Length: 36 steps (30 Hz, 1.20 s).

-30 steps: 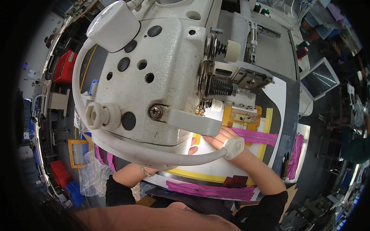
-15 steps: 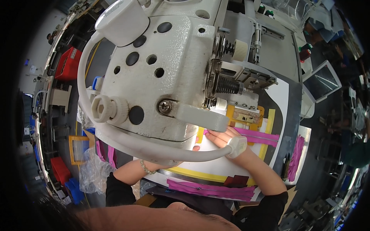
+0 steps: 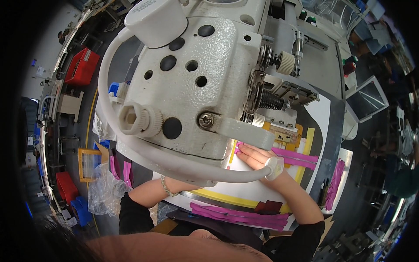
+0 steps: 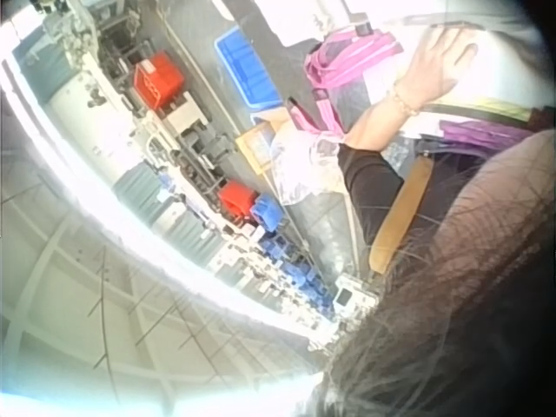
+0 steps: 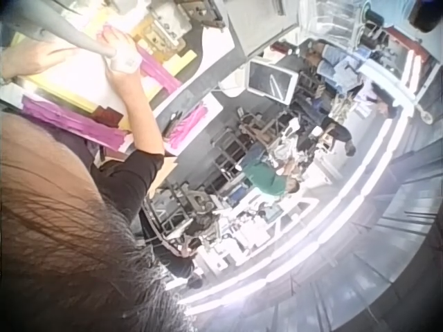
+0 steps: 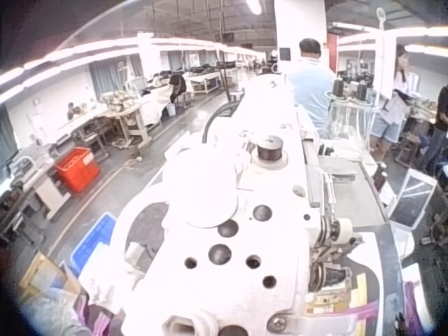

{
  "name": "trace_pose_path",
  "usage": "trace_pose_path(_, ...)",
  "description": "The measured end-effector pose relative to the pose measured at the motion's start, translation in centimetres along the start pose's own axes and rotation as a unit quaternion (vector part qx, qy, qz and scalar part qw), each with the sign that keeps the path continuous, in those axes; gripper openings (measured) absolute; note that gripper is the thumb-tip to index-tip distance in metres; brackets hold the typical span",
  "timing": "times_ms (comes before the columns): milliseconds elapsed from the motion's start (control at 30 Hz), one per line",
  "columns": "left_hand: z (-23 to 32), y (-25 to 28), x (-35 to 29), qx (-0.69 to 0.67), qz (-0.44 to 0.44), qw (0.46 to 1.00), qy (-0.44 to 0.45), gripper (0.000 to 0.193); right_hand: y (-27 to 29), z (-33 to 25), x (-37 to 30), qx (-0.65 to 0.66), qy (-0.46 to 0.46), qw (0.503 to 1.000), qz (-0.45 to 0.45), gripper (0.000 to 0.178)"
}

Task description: Manually assembling small components onto pink zipper strips using a specialized sewing or assembly machine.

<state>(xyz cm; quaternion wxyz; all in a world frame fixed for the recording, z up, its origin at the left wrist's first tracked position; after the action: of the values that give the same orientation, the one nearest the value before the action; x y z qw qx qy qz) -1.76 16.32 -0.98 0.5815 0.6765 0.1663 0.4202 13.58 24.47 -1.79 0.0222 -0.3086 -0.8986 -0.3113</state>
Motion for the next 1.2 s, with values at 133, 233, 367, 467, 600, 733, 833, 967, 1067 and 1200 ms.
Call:
trace_pose_path(133, 0.0, -0.1, 0.2, -0.029, 0.002, 0.999, 0.012, 0.013, 0.2, -1.0, 0.0, -0.07, 0.008, 0.998, -0.007, 0.042)
trace_pose_path(233, -0.1, -0.3, -0.1, -0.057, -0.014, 0.998, 0.03, 0.011, 0.0, -0.6, -0.1, -0.052, -0.033, 0.998, -0.015, 0.041)
trace_pose_path(367, -0.1, 0.5, 0.5, -0.025, -0.005, 1.0, 0.011, 0.015, 0.2, -1.0, 0.1, -0.072, -0.032, 0.997, -0.02, 0.04)
trace_pose_path(467, 0.1, 0.6, 0.4, -0.008, -0.009, 1.0, 0.008, 0.019, 0.4, -1.3, 0.2, -0.078, -0.023, 0.997, -0.015, 0.039)
trace_pose_path(600, -0.1, 1.0, 0.6, -0.051, -0.015, 0.998, 0.031, 0.022, 0.4, -1.5, 0.4, -0.077, -0.002, 0.997, -0.009, 0.038)
trace_pose_path(733, -0.1, 0.7, 0.5, -0.064, -0.025, 0.997, 0.036, 0.025, 0.6, -1.7, 0.4, -0.077, -0.006, 0.997, -0.006, 0.037)
trace_pose_path(833, -0.1, 0.5, 0.5, -0.083, -0.041, 0.995, 0.04, 0.028, 0.7, -1.7, 0.7, -0.082, 0.015, 0.997, 0.001, 0.036)
trace_pose_path(967, 0.7, 0.0, 0.2, -0.001, -0.056, 0.998, -0.001, 0.031, 0.9, -2.3, 0.6, -0.102, -0.027, 0.994, -0.005, 0.035)
trace_pose_path(1067, 0.9, -0.2, -0.3, 0.033, -0.095, 0.995, 0.001, 0.032, 0.2, -1.9, 0.8, -0.101, -0.006, 0.995, -0.009, 0.033)
trace_pose_path(1200, 0.4, 1.7, 1.3, 0.034, -0.006, 0.999, 0.024, 0.032, 1.0, -3.2, 1.3, -0.092, 0.007, 0.996, 0.019, 0.032)
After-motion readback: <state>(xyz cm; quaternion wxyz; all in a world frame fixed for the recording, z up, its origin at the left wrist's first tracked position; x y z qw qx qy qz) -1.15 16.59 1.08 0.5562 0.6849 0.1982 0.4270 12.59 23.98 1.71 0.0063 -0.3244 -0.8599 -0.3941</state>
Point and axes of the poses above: each hand's wrist, its own x-axis towards the middle knuckle, its own y-axis out of the back of the hand, z = x × y, the point moved 7 cm from there along x, towards the middle knuckle, and after that the axes turned 13 degrees about x, right-handed, at the moved point
